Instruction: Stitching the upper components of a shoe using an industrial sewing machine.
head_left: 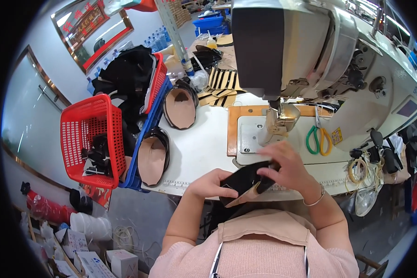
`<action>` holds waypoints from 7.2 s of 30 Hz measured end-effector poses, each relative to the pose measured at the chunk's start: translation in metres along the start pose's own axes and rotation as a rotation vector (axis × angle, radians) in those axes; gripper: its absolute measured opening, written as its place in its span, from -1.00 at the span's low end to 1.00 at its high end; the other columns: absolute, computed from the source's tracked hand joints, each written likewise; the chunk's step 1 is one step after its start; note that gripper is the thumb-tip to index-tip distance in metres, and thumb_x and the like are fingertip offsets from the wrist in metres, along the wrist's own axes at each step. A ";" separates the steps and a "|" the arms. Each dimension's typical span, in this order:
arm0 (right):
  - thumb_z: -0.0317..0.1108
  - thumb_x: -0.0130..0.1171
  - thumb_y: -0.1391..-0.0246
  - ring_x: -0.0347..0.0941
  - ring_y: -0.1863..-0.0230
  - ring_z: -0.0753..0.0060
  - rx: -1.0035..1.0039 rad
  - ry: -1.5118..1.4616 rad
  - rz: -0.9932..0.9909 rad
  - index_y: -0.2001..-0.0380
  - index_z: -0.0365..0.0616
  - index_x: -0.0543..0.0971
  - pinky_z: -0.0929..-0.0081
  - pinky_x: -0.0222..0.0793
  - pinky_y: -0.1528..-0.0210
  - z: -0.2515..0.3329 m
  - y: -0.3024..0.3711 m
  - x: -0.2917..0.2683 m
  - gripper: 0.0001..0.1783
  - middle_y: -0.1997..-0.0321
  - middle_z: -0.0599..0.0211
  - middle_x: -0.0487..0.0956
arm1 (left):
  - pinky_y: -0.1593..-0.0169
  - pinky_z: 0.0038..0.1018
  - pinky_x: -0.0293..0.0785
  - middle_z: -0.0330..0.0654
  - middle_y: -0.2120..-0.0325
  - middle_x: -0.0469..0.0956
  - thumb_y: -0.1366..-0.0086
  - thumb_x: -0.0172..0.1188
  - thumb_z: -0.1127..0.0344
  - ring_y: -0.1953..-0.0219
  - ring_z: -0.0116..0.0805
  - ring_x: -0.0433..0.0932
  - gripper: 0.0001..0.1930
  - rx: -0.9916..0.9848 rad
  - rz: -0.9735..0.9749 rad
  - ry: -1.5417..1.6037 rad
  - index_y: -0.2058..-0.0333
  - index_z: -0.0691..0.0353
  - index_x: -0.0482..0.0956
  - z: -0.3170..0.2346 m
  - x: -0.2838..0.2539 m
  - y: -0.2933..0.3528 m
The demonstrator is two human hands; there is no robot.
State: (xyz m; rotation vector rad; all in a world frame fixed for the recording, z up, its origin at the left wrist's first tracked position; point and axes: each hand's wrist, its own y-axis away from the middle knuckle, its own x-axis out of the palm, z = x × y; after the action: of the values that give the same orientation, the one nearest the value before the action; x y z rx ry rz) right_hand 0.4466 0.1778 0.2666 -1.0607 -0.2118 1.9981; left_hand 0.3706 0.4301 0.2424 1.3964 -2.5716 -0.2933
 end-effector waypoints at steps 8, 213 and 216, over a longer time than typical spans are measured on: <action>-0.52 0.14 0.01 0.44 0.30 0.25 -0.011 -0.159 -0.056 0.03 -0.19 0.45 0.48 0.41 0.35 0.025 0.017 0.035 -0.60 0.21 0.16 0.41 | 0.19 -0.56 0.47 -0.18 0.31 0.57 -0.18 0.16 0.44 0.29 -0.51 0.52 -0.74 0.339 -0.603 0.383 0.15 0.39 0.49 -0.010 0.049 0.030; -0.22 0.22 0.10 0.40 0.29 0.29 -0.175 0.745 -0.285 0.20 0.00 0.58 0.42 0.41 0.29 -0.032 -0.043 -0.057 -0.67 0.28 0.40 0.51 | -0.06 -0.31 0.42 -0.05 0.10 0.47 -0.15 0.15 0.48 0.07 -0.21 0.50 -0.61 0.362 -0.299 0.811 0.03 0.36 0.36 -0.063 -0.016 -0.130; -0.32 0.25 0.13 0.42 0.37 0.27 -0.186 0.675 -0.329 0.25 -0.06 0.57 0.39 0.39 0.32 -0.033 -0.040 -0.061 -0.71 0.26 0.38 0.51 | -0.08 -0.31 0.40 -0.05 0.07 0.46 -0.16 0.14 0.44 0.04 -0.22 0.48 -0.60 0.362 -0.229 0.913 0.00 0.35 0.35 -0.063 -0.016 -0.127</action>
State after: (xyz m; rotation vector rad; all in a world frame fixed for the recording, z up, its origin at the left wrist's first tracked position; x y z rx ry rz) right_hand 0.5131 0.1502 0.3027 -1.6372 -0.1925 1.2632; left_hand 0.4979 0.3713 0.2681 1.4579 -1.7489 0.6649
